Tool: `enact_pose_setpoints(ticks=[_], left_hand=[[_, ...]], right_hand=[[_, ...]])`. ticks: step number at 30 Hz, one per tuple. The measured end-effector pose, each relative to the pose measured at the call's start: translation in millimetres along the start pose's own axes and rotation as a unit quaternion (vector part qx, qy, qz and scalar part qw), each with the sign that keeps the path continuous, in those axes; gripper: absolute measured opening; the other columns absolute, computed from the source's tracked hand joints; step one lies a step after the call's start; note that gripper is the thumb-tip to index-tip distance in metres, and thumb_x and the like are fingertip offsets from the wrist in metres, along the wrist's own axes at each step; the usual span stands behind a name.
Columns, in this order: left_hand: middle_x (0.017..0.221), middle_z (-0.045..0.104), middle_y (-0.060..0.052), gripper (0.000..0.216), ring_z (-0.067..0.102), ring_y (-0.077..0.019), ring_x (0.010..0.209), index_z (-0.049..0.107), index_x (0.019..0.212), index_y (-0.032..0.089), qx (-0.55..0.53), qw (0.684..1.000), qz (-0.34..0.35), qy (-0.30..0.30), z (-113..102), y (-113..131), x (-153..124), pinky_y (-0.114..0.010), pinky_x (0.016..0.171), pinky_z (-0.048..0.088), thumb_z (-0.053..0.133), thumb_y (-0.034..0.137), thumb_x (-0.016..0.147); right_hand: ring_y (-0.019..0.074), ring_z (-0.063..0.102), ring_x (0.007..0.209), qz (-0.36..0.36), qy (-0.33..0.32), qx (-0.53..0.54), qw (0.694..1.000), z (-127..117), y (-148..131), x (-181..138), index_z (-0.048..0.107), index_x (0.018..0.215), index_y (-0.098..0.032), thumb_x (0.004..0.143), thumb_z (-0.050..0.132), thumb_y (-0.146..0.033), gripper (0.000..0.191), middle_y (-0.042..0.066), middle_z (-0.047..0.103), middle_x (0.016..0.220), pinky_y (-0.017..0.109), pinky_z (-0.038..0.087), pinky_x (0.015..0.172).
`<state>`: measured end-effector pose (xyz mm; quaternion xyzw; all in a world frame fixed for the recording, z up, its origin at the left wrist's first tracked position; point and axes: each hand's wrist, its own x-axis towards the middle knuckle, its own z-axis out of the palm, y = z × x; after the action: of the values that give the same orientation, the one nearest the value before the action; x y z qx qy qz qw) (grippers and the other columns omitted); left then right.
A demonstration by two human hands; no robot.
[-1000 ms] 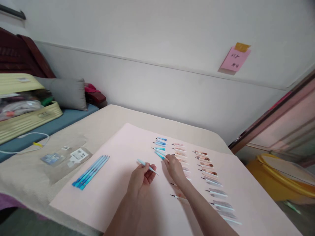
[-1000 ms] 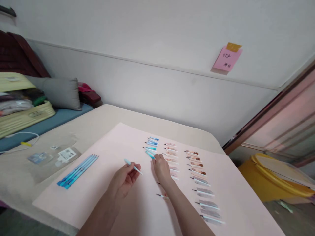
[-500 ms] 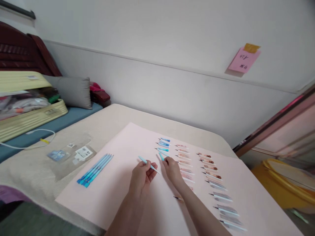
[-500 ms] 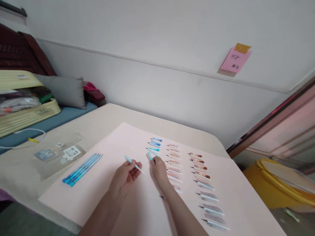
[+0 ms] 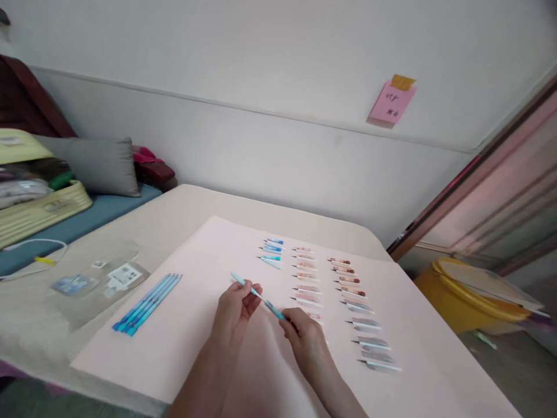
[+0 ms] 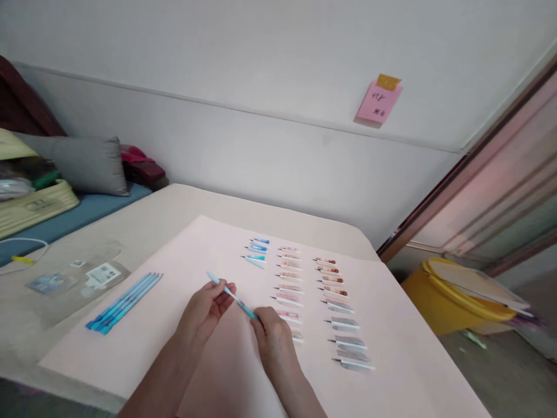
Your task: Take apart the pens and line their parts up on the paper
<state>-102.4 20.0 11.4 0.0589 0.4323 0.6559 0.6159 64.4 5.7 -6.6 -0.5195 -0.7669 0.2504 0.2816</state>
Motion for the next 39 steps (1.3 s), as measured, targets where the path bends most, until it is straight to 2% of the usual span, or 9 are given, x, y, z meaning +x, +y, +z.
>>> enact_pose_setpoints(ticks=[13,20,22,25,28,30,32,36,39], left_hand=[[0.087,0.067,-0.012,0.017,0.063,-0.0166,0.081,0.060,0.081,0.013,0.116,0.993,0.005,-0.021,3.3,-13.2,-9.1,-0.027,0.074,0.051,0.067,0.025,0.070],[0.088,0.066,-0.013,0.020,0.062,-0.0185,0.083,0.060,0.080,0.013,0.133,0.990,0.017,-0.034,3.4,-15.9,-11.9,-0.031,0.076,0.050,0.067,0.028,0.069],[0.087,0.066,-0.014,0.021,0.062,-0.0195,0.083,0.060,0.080,0.013,0.144,0.989,0.023,-0.038,4.4,-18.1,-11.6,-0.032,0.076,0.049,0.067,0.029,0.069],[0.085,0.066,-0.014,0.024,0.061,-0.0211,0.085,0.060,0.081,0.013,0.160,0.985,0.031,-0.049,5.3,-20.8,-10.6,-0.033,0.077,0.049,0.067,0.031,0.068],[0.083,0.066,-0.012,0.026,0.061,-0.0208,0.085,0.061,0.081,0.013,0.164,0.983,0.039,-0.068,4.3,-22.3,-9.0,-0.034,0.079,0.048,0.067,0.034,0.068],[0.082,0.066,-0.011,0.027,0.061,-0.0202,0.084,0.060,0.081,0.013,0.167,0.982,0.042,-0.080,2.7,-22.5,-8.1,-0.035,0.079,0.048,0.067,0.036,0.069],[0.082,0.066,-0.010,0.027,0.060,-0.0197,0.084,0.060,0.082,0.013,0.172,0.980,0.045,-0.088,1.1,-22.7,-7.7,-0.036,0.080,0.048,0.065,0.037,0.070],[0.083,0.065,-0.011,0.029,0.059,-0.0190,0.083,0.060,0.082,0.013,0.182,0.977,0.049,-0.095,0.7,-25.0,-8.6,-0.036,0.082,0.046,0.064,0.038,0.070],[0.084,0.065,-0.011,0.028,0.059,-0.0184,0.081,0.060,0.083,0.013,0.178,0.977,0.044,-0.108,2.5,-28.1,-9.5,-0.036,0.082,0.045,0.064,0.038,0.071]], right_hand=[[0.0149,0.053,0.064,-0.023,0.017,-0.080,0.996,3.6,-10.8,1.2,0.058,0.075,-0.018,0.081,0.046,-0.014,0.014,0.002,0.057,0.073,0.023,0.033,0.056],[0.0145,0.052,0.064,-0.045,0.024,-0.036,0.998,4.8,-7.6,-2.5,0.057,0.075,-0.018,0.082,0.044,-0.015,0.015,0.003,0.056,0.072,0.023,0.033,0.057],[0.0142,0.052,0.064,-0.029,0.034,-0.003,0.999,5.7,-5.4,-1.7,0.058,0.074,-0.019,0.081,0.044,-0.015,0.015,0.002,0.056,0.071,0.023,0.034,0.057],[0.0125,0.051,0.056,0.046,0.023,0.113,0.992,8.7,-0.5,0.7,0.058,0.071,-0.018,0.078,0.046,-0.018,0.014,0.000,0.055,0.063,0.022,0.035,0.052],[0.0100,0.046,0.043,0.140,-0.040,0.265,0.953,11.8,4.2,3.5,0.057,0.065,-0.016,0.074,0.047,-0.021,0.014,-0.003,0.049,0.051,0.021,0.032,0.043],[0.0090,0.043,0.041,0.179,-0.075,0.340,0.920,13.0,5.4,4.6,0.056,0.063,-0.015,0.071,0.048,-0.022,0.013,-0.002,0.051,0.052,0.020,0.030,0.040],[0.0087,0.043,0.041,0.195,-0.082,0.369,0.905,13.5,4.4,4.5,0.058,0.067,-0.014,0.071,0.048,-0.023,0.014,0.000,0.056,0.058,0.020,0.029,0.039],[0.0099,0.045,0.046,0.163,-0.014,0.279,0.946,14.3,-1.3,1.2,0.062,0.079,-0.019,0.073,0.052,-0.027,0.014,-0.002,0.055,0.060,0.021,0.031,0.044],[0.0109,0.043,0.053,0.125,0.037,0.197,0.972,14.0,-4.8,-0.2,0.063,0.072,-0.021,0.072,0.057,-0.028,0.009,-0.004,0.051,0.056,0.022,0.030,0.049]])
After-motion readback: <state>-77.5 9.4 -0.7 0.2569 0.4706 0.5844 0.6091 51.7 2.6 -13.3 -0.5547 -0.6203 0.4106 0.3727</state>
